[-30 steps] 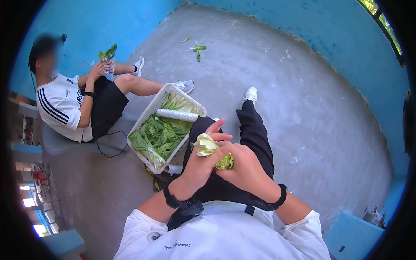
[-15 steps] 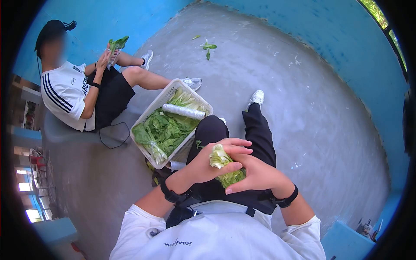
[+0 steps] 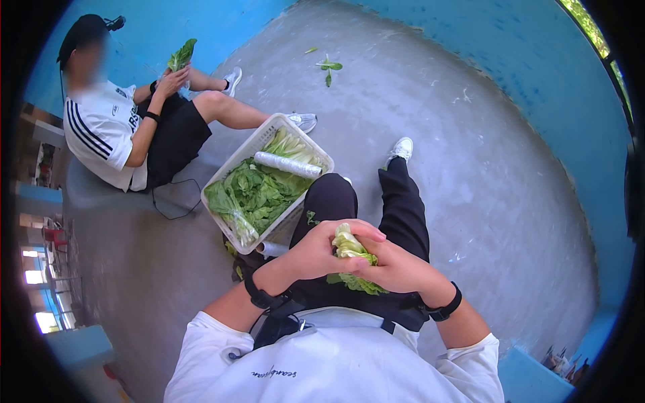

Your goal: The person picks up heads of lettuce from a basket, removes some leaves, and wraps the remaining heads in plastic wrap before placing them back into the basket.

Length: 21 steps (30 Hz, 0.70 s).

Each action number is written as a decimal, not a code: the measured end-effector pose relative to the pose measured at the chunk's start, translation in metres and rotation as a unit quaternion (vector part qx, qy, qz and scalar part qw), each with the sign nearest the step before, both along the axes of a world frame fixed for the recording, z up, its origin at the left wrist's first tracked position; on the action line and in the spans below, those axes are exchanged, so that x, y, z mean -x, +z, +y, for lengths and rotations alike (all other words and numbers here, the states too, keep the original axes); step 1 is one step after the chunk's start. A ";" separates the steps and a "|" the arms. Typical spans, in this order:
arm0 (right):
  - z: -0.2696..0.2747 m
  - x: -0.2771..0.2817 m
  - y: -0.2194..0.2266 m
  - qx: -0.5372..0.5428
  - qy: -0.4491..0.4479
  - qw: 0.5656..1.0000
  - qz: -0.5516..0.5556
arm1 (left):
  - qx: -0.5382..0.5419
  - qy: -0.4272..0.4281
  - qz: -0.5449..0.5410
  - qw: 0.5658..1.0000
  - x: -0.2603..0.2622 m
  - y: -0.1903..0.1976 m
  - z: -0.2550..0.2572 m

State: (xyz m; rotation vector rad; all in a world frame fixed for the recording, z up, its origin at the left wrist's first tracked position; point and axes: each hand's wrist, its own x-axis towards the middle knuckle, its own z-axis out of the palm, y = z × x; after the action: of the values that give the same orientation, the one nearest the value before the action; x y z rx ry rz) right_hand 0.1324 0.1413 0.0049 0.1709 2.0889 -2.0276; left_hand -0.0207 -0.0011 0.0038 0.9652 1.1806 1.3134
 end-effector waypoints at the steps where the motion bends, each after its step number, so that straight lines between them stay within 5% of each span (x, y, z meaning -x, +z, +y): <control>1: -0.001 0.000 -0.003 0.000 -0.001 1.000 0.005 | -0.008 0.000 0.037 0.999 0.000 0.001 0.000; 6: 0.001 0.005 0.006 0.027 0.002 0.999 -0.027 | -0.035 0.021 0.158 0.987 -0.008 0.005 0.001; 17: -0.001 0.004 -0.022 -0.081 -0.019 0.995 0.052 | -0.100 0.055 0.172 0.978 -0.012 -0.006 0.006; 20: 0.009 0.024 -0.019 -0.126 -0.022 0.981 0.145 | -0.105 0.023 0.155 0.982 0.008 -0.011 0.006; 21: 0.013 0.013 -0.024 -0.107 -0.013 0.992 0.062 | -0.110 0.020 0.143 0.983 0.020 -0.009 0.003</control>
State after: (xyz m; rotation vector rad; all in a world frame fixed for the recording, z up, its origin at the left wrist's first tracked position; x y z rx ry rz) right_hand 0.1191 0.1547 -0.0192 0.1086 2.3920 -1.8684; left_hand -0.0410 0.0023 -0.0057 1.3314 1.2947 1.3910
